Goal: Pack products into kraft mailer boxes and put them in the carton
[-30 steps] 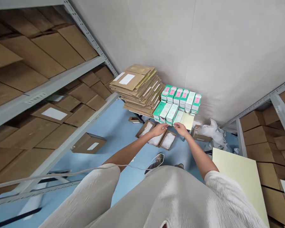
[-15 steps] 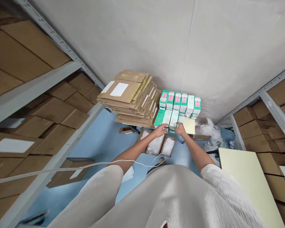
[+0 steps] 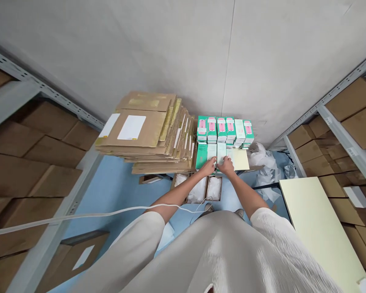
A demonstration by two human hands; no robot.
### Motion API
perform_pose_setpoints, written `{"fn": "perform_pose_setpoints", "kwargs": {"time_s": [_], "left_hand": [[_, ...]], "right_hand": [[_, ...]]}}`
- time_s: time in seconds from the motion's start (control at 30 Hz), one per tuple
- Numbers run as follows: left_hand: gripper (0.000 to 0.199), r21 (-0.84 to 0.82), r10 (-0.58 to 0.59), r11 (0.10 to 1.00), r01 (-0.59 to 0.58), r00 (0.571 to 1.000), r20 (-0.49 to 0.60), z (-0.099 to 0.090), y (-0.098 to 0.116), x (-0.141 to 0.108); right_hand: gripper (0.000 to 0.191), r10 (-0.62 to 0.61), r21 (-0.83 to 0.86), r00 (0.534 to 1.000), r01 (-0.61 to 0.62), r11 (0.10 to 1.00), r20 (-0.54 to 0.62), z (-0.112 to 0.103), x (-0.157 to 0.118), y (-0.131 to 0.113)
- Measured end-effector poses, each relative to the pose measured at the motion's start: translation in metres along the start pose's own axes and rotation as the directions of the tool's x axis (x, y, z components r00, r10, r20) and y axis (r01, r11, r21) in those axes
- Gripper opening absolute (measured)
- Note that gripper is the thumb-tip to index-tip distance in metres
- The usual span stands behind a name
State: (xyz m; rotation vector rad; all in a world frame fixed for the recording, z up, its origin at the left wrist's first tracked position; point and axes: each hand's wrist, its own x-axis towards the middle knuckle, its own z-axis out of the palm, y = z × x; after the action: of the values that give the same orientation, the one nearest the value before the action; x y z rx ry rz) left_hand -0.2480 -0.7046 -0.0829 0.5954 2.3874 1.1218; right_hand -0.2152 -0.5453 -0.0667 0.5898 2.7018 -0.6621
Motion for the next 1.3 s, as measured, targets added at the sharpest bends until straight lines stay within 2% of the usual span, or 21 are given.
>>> {"fn": "perform_pose_setpoints", "kwargs": {"time_s": [0.3,0.47,0.67,0.77,1.07,1.3], "left_hand": [[0.074,0.018,0.033,0.999,-0.034,0.998,0.047,-0.003,-0.003,0.004],[0.071,0.017,0.027,0.999,-0.028,0.998,0.057,-0.005,0.0,0.004],[0.071,0.029,0.021,0.999,-0.023,0.998,0.063,-0.006,0.001,0.001],[0.068,0.035,0.03,0.999,-0.032,0.998,0.056,-0.005,0.001,0.001],[0.054,0.103,0.053,0.993,-0.058,0.997,0.048,-0.003,0.01,0.003],[0.05,0.064,0.114,0.991,-0.118,0.991,0.064,0.012,0.025,0.016]], "right_hand": [[0.059,0.076,0.015,0.997,-0.076,0.997,-0.007,0.001,0.0,-0.005],[0.063,0.076,-0.015,0.997,-0.077,0.997,-0.013,0.0,-0.001,-0.008],[0.072,0.114,0.001,0.993,-0.114,0.993,0.025,-0.002,0.0,-0.015],[0.069,0.128,0.026,0.992,-0.128,0.991,-0.013,-0.006,-0.001,-0.014],[0.053,0.185,0.134,0.978,-0.172,0.976,-0.097,-0.031,-0.012,0.007],[0.049,0.234,0.262,0.963,-0.194,0.945,-0.133,-0.045,-0.034,0.039]]}}
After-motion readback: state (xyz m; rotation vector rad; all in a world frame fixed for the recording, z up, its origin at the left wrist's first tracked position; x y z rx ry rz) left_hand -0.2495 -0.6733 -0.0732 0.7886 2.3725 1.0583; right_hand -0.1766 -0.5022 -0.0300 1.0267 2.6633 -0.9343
